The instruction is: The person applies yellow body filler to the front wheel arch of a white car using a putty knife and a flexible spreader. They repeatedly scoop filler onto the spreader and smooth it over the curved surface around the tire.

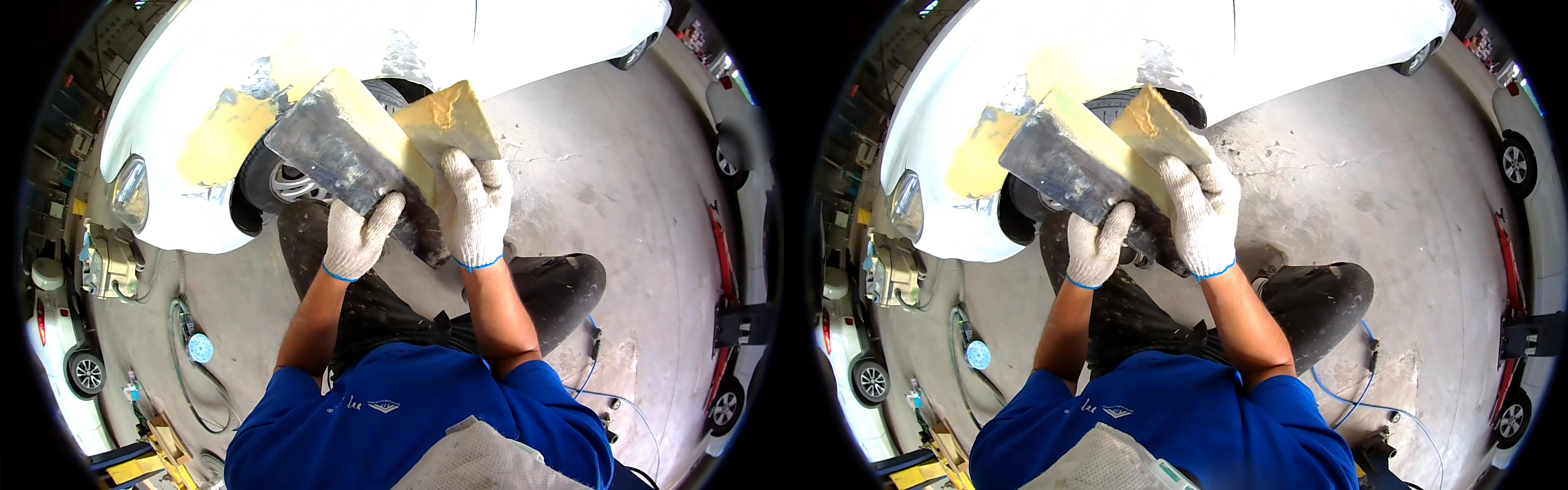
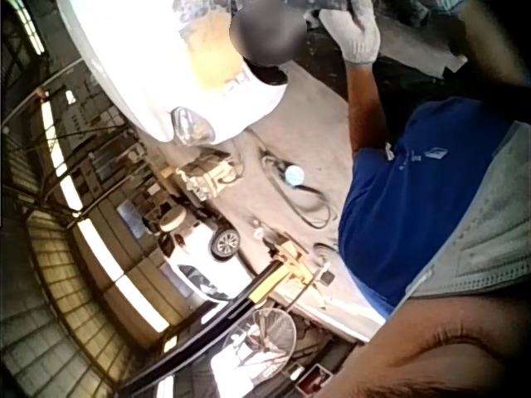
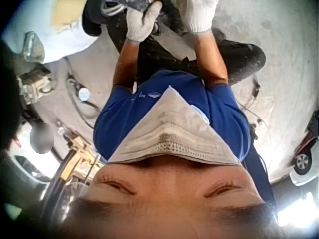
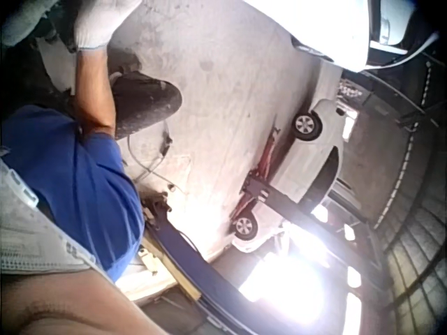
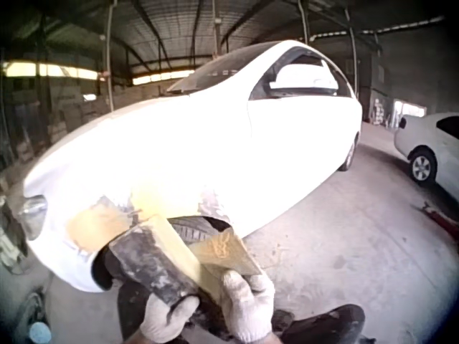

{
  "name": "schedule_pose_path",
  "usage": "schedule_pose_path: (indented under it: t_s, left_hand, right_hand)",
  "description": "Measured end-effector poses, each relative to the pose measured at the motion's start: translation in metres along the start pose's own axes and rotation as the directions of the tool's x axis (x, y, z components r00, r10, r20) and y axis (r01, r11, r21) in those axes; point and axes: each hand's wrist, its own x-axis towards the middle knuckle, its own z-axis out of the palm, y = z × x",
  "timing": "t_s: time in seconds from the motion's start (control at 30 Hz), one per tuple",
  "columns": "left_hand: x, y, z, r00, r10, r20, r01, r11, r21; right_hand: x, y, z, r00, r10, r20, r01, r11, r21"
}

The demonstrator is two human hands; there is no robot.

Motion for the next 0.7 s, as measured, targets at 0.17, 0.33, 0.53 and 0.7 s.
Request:
schedule_pose_path:
  t_s: [0.17, 0.33, 0.53, 0.7]
  left_hand:
    - [0.002, 0.004, -0.005, 0.994, -0.098, -0.055, 0.098, 0.995, -0.011]
    - [0.003, -0.003, -0.015, 0.987, -0.107, -0.118, 0.105, 0.994, -0.023]
    - [0.013, 0.001, -0.003, 0.997, -0.054, -0.057, 0.062, 0.986, 0.156]
    - [-0.001, -0.008, -0.014, 0.885, -0.459, -0.078, 0.395, 0.829, -0.397]
  right_hand:
    - [-0.008, 0.011, -0.018, 0.988, -0.095, 0.119, 0.145, 0.829, -0.540]
    - [-0.013, 0.011, -0.027, 0.973, -0.064, 0.223, 0.213, 0.633, -0.745]
    - [-0.016, -0.006, -0.084, 0.989, 0.041, 0.142, 0.112, 0.413, -0.904]
    - [-0.040, -0.122, -0.193, 0.809, -0.511, -0.289, -0.108, 0.354, -0.929]
